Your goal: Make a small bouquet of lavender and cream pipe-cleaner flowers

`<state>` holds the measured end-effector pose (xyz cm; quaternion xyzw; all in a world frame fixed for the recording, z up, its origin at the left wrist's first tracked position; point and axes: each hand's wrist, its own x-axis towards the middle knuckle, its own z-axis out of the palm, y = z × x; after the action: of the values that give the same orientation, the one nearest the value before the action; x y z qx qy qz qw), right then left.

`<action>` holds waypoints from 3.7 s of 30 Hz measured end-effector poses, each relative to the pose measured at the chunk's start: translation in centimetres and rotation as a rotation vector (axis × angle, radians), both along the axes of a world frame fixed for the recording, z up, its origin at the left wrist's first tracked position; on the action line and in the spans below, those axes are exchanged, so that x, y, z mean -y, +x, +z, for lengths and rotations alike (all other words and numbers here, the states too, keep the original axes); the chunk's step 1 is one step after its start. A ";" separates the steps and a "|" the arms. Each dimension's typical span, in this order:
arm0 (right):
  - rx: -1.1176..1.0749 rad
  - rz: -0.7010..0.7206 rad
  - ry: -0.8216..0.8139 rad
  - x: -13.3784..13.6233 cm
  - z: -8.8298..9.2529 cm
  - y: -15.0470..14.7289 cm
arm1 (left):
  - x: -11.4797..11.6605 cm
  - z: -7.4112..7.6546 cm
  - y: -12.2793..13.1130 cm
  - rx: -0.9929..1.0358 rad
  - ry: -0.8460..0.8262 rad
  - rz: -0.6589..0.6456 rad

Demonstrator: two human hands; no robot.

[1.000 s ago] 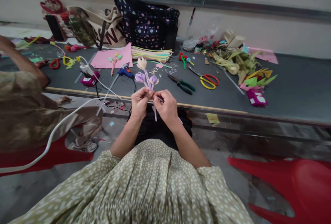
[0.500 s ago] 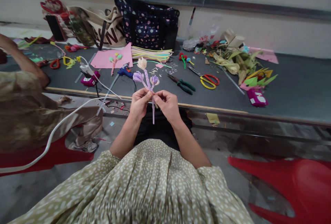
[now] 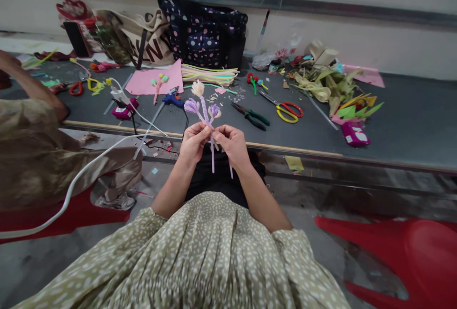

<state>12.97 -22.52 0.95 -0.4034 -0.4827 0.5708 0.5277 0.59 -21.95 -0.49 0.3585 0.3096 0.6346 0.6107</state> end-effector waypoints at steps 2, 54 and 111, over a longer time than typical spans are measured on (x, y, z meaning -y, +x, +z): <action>-0.010 0.008 -0.008 0.0 0.0 0.0 | 0.0 -0.1 0.0 -0.001 0.000 -0.006; 0.456 -0.071 0.359 0.1 0.3 1.0 | -0.6 -0.3 -0.3 0.057 0.026 -0.036; 0.710 -0.322 0.541 1.1 -0.4 0.6 | 0.4 0.7 1.0 0.000 -0.043 0.063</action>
<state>13.53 -23.60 0.58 -0.4914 -0.6958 0.1627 0.4979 1.56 -22.30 0.24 0.3353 0.3340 0.6468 0.5980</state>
